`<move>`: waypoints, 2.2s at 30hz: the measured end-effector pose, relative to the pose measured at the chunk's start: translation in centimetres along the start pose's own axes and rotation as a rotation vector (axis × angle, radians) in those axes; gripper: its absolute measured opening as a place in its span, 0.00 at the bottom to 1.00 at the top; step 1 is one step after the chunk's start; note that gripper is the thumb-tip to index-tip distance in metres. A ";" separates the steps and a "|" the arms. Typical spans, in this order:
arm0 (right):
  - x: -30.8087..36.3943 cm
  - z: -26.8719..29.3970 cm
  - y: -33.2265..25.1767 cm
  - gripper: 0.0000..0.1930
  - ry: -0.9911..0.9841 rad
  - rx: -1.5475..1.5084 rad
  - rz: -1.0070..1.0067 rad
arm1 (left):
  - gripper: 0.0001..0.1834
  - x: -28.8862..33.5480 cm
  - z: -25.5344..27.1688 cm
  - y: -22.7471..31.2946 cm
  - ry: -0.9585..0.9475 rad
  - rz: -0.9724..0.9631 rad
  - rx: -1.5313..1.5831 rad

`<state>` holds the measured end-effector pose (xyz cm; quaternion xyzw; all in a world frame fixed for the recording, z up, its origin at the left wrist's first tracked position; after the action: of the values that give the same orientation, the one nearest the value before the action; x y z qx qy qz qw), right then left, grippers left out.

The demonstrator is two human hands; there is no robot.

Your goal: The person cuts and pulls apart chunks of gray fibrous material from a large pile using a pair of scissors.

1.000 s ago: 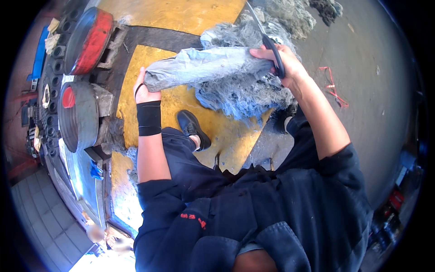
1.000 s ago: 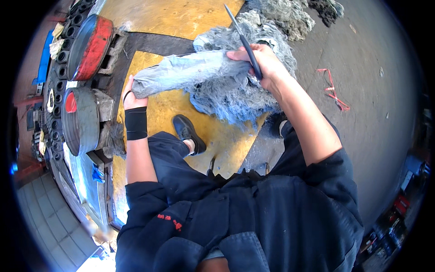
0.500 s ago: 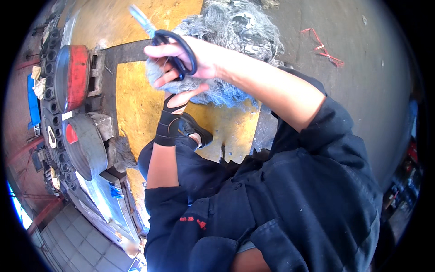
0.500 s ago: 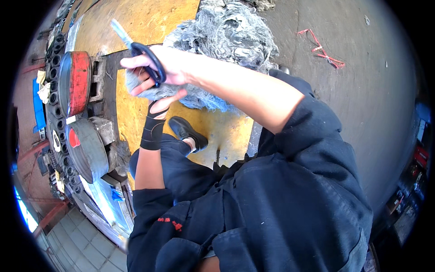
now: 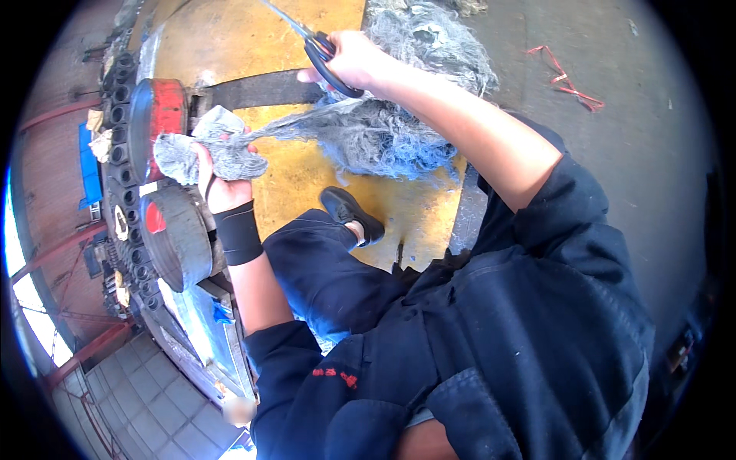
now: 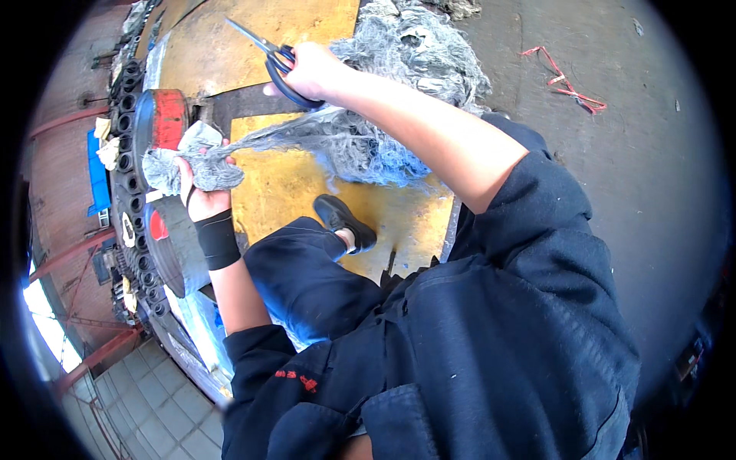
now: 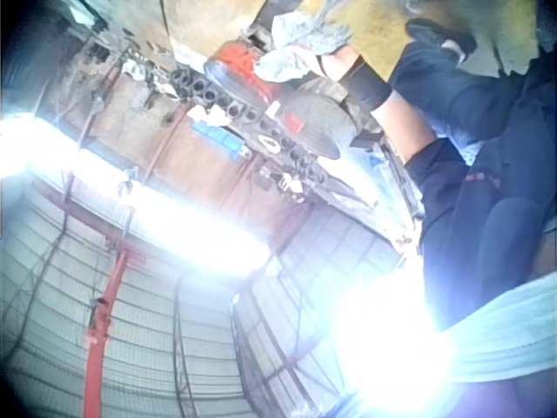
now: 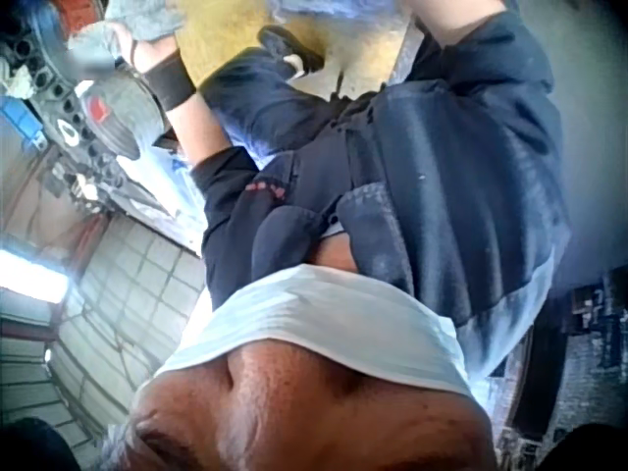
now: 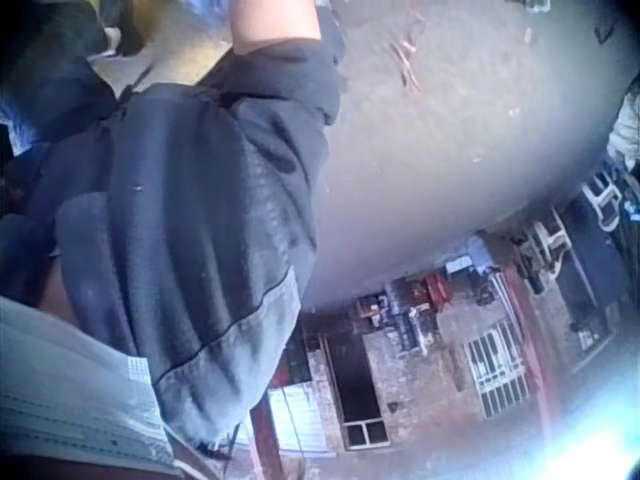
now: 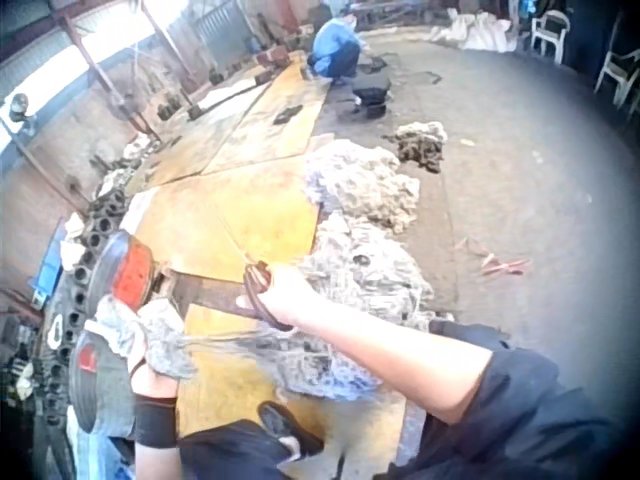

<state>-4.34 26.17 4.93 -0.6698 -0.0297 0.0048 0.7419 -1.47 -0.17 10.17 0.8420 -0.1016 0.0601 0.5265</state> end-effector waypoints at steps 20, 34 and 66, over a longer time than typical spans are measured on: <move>13.9 -6.2 4.2 0.34 -0.636 -0.463 -0.761 | 0.32 3.4 5.2 4.0 0.079 -0.033 0.153; 13.7 -12.0 2.6 0.45 -0.951 -0.532 -0.729 | 0.31 2.4 8.4 -0.1 0.056 -0.008 0.426; 14.8 -9.2 -0.6 0.32 -0.767 -0.470 -0.538 | 0.24 6.8 2.2 -4.1 0.157 0.021 0.412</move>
<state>10.85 17.70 5.12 -0.7371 -0.4705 0.0523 0.4823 6.08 -1.14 7.06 0.9233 -0.0545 0.1505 0.3491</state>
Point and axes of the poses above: each hand's wrist, its own x-axis away from the middle knuckle, its own z-axis out of the back of the hand, y = z × x, the point moved 4 cm from there along -x, towards the middle knuckle, and after that the axes turned 3 degrees about z, right-handed, at the moved point
